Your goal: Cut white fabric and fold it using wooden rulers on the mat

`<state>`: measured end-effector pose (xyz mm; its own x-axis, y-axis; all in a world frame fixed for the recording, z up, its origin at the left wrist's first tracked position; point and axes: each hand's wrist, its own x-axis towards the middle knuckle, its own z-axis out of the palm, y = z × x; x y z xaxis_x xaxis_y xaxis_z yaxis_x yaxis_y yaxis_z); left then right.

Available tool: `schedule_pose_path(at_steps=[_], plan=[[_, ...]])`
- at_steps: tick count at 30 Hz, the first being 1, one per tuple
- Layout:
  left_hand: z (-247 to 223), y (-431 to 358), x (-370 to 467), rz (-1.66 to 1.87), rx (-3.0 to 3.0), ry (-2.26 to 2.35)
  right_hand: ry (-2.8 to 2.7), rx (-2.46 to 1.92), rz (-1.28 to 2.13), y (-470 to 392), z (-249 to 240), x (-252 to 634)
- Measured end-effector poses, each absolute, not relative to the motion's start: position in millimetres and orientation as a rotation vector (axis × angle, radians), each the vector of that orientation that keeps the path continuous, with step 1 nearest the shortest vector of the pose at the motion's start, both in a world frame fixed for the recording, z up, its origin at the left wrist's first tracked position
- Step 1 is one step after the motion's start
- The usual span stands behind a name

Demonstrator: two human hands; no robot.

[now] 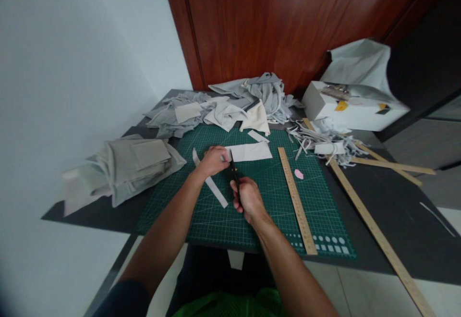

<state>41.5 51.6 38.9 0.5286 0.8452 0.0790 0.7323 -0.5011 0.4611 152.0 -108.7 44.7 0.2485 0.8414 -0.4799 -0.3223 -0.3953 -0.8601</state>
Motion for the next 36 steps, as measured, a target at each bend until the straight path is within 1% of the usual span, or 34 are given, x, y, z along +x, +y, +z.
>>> schedule_pose_path(at_steps=[36], plan=[[33, 53, 43, 0.427, 2.422, 1.31, -0.553, -1.493, 1.358, -80, 47, 155]])
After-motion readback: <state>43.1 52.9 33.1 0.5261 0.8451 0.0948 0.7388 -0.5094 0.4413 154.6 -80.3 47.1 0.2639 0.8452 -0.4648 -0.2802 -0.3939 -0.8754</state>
